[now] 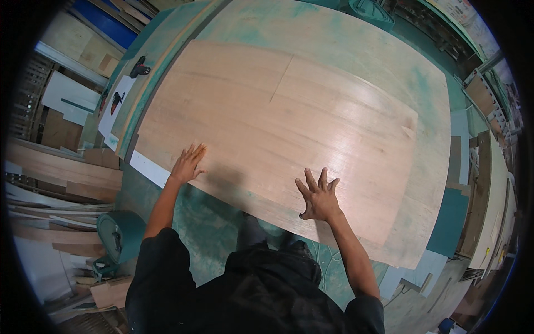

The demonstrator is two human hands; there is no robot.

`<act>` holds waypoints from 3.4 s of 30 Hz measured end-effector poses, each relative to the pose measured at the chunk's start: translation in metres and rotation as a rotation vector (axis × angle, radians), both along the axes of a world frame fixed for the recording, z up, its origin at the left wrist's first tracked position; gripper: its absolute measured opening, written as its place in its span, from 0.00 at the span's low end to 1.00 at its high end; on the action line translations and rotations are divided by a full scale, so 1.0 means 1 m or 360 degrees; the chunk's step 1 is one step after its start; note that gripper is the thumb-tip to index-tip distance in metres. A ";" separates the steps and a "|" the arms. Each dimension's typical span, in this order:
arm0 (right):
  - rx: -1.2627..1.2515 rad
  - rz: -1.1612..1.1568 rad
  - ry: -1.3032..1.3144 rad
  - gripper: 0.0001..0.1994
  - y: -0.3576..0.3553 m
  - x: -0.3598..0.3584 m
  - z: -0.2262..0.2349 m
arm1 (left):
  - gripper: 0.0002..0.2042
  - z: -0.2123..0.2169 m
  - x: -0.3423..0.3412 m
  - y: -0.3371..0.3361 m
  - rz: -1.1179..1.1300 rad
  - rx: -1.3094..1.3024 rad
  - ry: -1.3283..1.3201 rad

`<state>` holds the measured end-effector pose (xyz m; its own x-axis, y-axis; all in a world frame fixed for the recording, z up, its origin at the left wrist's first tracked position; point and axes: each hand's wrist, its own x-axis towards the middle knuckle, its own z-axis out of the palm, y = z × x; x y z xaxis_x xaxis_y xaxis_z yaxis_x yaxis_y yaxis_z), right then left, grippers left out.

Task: The person moves a wooden board along a table saw to cut it into pieces, then picks up and examines the cut pieces one at a time.

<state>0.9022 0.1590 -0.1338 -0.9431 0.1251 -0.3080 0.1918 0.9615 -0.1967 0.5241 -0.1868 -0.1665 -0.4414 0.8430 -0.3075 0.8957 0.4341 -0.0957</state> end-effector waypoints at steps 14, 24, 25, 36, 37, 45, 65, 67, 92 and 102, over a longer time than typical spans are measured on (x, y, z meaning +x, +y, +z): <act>-0.0015 -0.0053 -0.0051 0.61 0.062 -0.038 -0.001 | 0.43 -0.001 -0.038 0.066 -0.0059 -0.0034 0.0121; -0.0104 -0.0163 -0.0134 0.61 0.118 -0.078 0.008 | 0.43 -0.004 -0.074 0.125 -0.0034 0.0026 0.0142; -0.0110 -0.0178 -0.0138 0.61 0.125 -0.082 0.008 | 0.43 -0.005 -0.079 0.132 -0.0038 0.0029 0.0152; -0.0181 -0.0402 -0.0090 0.60 0.193 -0.116 0.009 | 0.42 -0.002 -0.118 0.209 0.0036 -0.0057 0.0177; -0.0199 -0.0439 -0.0057 0.60 0.197 -0.118 0.007 | 0.42 -0.004 -0.122 0.212 0.0037 -0.0056 0.0191; -0.0176 -0.0496 0.0004 0.61 0.222 -0.118 -0.006 | 0.41 -0.004 -0.131 0.239 0.0043 -0.0044 0.0223; -0.0088 -0.0525 -0.0038 0.61 0.214 -0.118 0.001 | 0.41 -0.009 -0.138 0.232 0.0010 0.0101 0.0123; -0.0104 -0.0535 -0.0025 0.61 0.218 -0.117 -0.003 | 0.41 -0.005 -0.138 0.237 0.0019 0.0091 0.0111; 0.0153 -0.1085 0.0132 0.61 0.294 -0.056 -0.030 | 0.40 -0.010 -0.197 0.342 0.0121 0.0118 0.0190; 0.0622 -0.0994 0.0532 0.59 0.293 -0.034 -0.065 | 0.38 -0.021 -0.231 0.402 0.0016 0.0213 0.0316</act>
